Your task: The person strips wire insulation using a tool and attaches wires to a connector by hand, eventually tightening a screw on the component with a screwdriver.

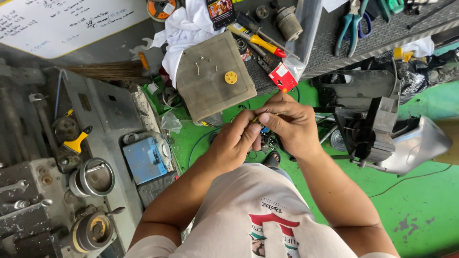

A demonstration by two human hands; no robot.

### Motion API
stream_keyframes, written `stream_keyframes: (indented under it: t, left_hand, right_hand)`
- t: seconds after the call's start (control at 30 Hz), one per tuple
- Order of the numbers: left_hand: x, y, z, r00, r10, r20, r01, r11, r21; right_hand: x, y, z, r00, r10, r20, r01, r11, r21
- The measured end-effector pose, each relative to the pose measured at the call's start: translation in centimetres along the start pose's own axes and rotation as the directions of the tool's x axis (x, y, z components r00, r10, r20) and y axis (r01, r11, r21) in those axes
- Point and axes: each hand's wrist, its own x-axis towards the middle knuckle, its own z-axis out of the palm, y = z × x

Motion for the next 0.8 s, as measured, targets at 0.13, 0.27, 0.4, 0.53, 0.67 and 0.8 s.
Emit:
stream_keyframes:
  t: [0.13, 0.27, 0.4, 0.53, 0.67, 0.8]
  left_hand:
    - [-0.8, -1.4, -0.9, 0.999, -0.038, -0.019, 0.039, 0.998, 0.055]
    - [-1.4, -2.0, -2.1, 0.992, -0.128, -0.001, 0.127, 0.981, 0.150]
    - [-1.6, -1.9, -4.2, 0.996, -0.077, -0.040, 0.085, 0.965, 0.249]
    - [-2.0, -2.9, -4.8, 0.991, -0.073, -0.114, 0.092, 0.979, 0.180]
    - [-2.5, -4.4, -6.1, 0.970, -0.052, -0.236, 0.076, 0.993, 0.093]
    - [-2.7, -4.0, -7.6, 0.936, -0.064, -0.346, 0.099, 0.991, 0.086]
  right_hand:
    - [-1.1, 3.0, -0.1, 0.995, 0.099, -0.002, -0.099, 0.995, 0.007]
    - [-1.0, 3.7, 1.5, 0.987, 0.161, -0.025, -0.159, 0.985, 0.070]
    - [-0.3, 3.9, 2.6, 0.980, 0.199, 0.029, -0.201, 0.976, 0.082]
    - [2.0, 4.1, 3.5, 0.981, 0.161, 0.109, -0.161, 0.987, -0.002]
    - [5.0, 8.7, 0.2, 0.973, 0.032, 0.228, 0.024, 0.971, -0.240]
    - [7.9, 9.3, 1.0, 0.930, 0.025, 0.366, 0.267, 0.636, -0.724]
